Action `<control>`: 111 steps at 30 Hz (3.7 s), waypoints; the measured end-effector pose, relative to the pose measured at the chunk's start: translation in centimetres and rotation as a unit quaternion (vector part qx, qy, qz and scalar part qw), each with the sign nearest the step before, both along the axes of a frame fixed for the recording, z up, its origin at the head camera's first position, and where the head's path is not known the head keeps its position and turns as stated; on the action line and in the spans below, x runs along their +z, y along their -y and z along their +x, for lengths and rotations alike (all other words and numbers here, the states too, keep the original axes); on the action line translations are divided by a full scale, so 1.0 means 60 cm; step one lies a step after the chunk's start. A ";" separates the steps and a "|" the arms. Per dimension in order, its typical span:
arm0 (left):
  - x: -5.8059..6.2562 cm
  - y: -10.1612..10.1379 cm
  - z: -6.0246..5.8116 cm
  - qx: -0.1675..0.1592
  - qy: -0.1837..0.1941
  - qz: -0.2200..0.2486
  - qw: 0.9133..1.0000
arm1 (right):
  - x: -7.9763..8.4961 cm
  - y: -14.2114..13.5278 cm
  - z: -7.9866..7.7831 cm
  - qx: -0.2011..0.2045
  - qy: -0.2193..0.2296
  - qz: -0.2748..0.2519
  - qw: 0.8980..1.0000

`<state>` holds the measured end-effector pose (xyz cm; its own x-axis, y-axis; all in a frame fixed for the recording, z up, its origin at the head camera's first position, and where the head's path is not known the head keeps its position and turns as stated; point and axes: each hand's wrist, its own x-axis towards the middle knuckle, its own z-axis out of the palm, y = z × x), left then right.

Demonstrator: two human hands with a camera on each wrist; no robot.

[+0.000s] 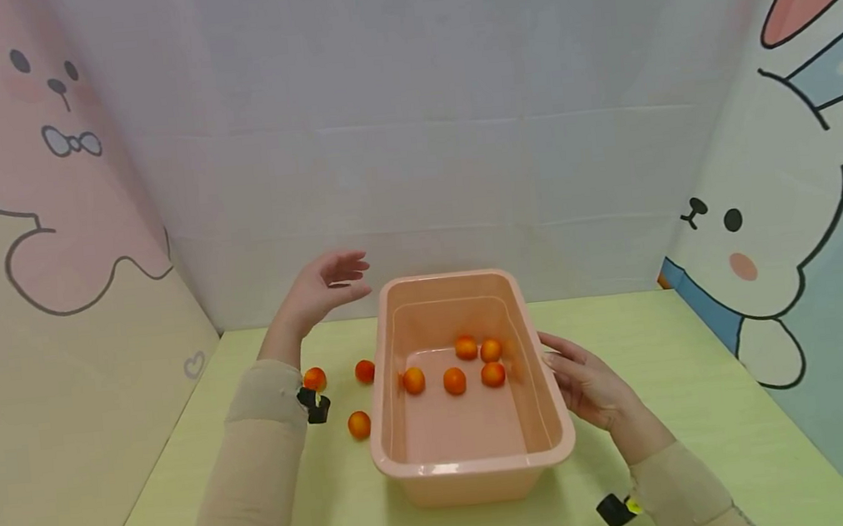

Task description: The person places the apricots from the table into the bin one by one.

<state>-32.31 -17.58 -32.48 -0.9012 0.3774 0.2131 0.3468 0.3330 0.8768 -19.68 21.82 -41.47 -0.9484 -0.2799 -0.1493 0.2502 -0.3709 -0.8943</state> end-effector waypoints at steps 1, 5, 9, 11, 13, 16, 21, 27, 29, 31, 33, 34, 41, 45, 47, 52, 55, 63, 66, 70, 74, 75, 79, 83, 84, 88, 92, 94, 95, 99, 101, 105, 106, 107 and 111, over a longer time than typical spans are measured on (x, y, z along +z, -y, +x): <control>-0.011 0.008 -0.001 0.003 -0.001 0.002 1.000 | 0.000 0.000 0.000 -0.001 0.000 0.000 1.000; -0.042 0.029 0.012 0.016 -0.005 0.007 1.000 | -0.001 0.000 0.001 0.001 -0.004 -0.006 1.000; -0.086 0.054 0.015 0.033 -0.007 0.011 0.999 | -0.002 0.000 0.001 0.004 -0.008 -0.010 1.000; -0.119 0.070 0.005 0.045 -0.004 0.016 0.999 | -0.001 0.000 0.002 0.003 -0.007 -0.009 1.000; -0.144 0.083 0.003 0.059 -0.002 0.013 0.998 | -0.001 0.001 0.002 0.002 -0.005 -0.007 1.000; -0.171 0.098 0.004 0.084 0.003 0.006 0.996 | 0.000 0.001 0.002 0.000 -0.004 -0.003 1.000; -0.207 0.116 0.008 0.113 0.021 -0.020 0.993 | -0.001 0.001 0.002 -0.001 -0.007 -0.004 1.000; -0.240 0.133 0.012 0.127 0.062 -0.045 0.989 | -0.003 -0.001 0.003 0.007 -0.020 -0.022 1.000; -0.249 0.140 0.015 0.135 0.080 -0.053 0.986 | -0.003 0.000 0.003 0.008 -0.020 -0.021 1.000; -0.258 0.146 0.017 0.139 0.096 -0.059 0.984 | -0.002 0.001 0.002 0.007 -0.018 -0.017 1.000; -0.268 0.149 0.018 0.141 0.109 -0.063 0.982 | -0.001 0.002 0.002 0.002 -0.012 -0.012 1.000; -0.272 0.150 0.018 0.142 0.114 -0.064 0.981 | -0.001 0.003 0.002 0.001 -0.008 -0.010 1.000; -0.292 0.144 0.019 0.146 0.103 -0.080 0.981 | 0.000 0.003 0.001 -0.001 -0.002 -0.003 1.000; -0.299 0.142 0.023 0.154 0.113 -0.092 0.977 | -0.001 0.003 0.000 0.002 -0.003 -0.006 1.000; -0.303 0.142 0.024 0.156 0.114 -0.097 0.976 | -0.002 0.003 -0.001 0.001 -0.003 -0.009 1.000; -0.313 0.144 0.025 0.164 0.108 -0.093 0.976 | -0.002 0.004 -0.002 0.000 -0.003 -0.010 1.000; -0.319 0.145 0.026 0.170 0.101 -0.090 0.976 | -0.002 0.004 -0.002 0.001 -0.003 -0.008 1.000; -0.321 0.140 0.031 0.180 0.086 -0.089 0.976 | -0.001 0.003 -0.001 -0.001 0.002 -0.004 1.000; -0.321 0.140 0.033 0.181 0.082 -0.101 0.975 | 0.000 0.003 0.000 -0.001 0.003 0.001 1.000; -0.319 0.143 0.034 0.175 0.081 -0.110 0.975 | 0.001 0.002 0.001 -0.002 0.005 0.009 1.000; -0.310 0.149 0.030 0.163 0.078 -0.103 0.978 | 0.003 0.002 0.003 -0.003 0.007 0.013 1.000; -0.307 0.150 0.028 0.160 0.075 -0.101 0.979 | 0.003 0.002 0.003 -0.004 0.007 0.013 1.000; -0.283 0.152 0.022 0.147 0.063 -0.094 0.983 | 0.004 0.003 0.003 -0.006 0.007 0.012 1.000; -0.248 0.149 0.015 0.137 0.048 -0.095 0.985 | 0.003 0.002 0.002 -0.005 0.006 0.012 1.000; -0.239 0.146 0.013 0.136 0.046 -0.094 0.985 | 0.003 0.002 0.002 -0.005 0.006 0.011 1.000; -0.196 0.134 0.008 0.117 0.029 -0.091 0.989 | 0.003 0.002 0.002 -0.006 0.008 0.009 1.000; -0.155 0.117 0.004 0.092 0.015 -0.085 0.992 | 0.003 0.002 0.003 -0.007 0.010 0.009 1.000; -0.136 0.107 0.003 0.079 0.007 -0.080 0.994 | 0.002 0.002 0.003 -0.006 0.009 0.009 1.000; -0.127 0.102 0.003 0.073 0.004 -0.077 0.994 | 0.001 0.002 0.003 -0.006 0.007 0.009 1.000; -0.092 0.082 0.005 0.056 -0.007 -0.061 0.997 | -0.002 0.003 0.002 -0.003 -0.001 0.007 1.000; -0.074 0.073 0.006 0.052 -0.014 -0.058 0.997 | -0.003 0.003 0.001 -0.002 -0.004 0.006 1.000; -0.040 0.052 0.008 0.045 -0.034 -0.077 0.995 | -0.004 0.002 0.000 0.002 -0.009 0.003 1.000; -0.031 0.047 0.008 0.043 -0.039 -0.084 0.995 | -0.004 0.002 0.000 0.003 -0.009 0.002 1.000; -0.022 0.042 0.009 0.040 -0.043 -0.090 0.994 | -0.004 0.002 0.000 0.003 -0.010 0.001 1.000; 0.010 0.023 0.011 0.028 -0.058 -0.098 0.993 | -0.004 0.002 0.000 0.001 -0.009 -0.001 1.000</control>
<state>-31.67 -18.99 -31.88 -0.8958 0.3714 0.2440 0.4175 0.5155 0.7483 -19.67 21.68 -41.69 -0.9501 -0.2824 -0.1327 0.2358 -0.3717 -0.8979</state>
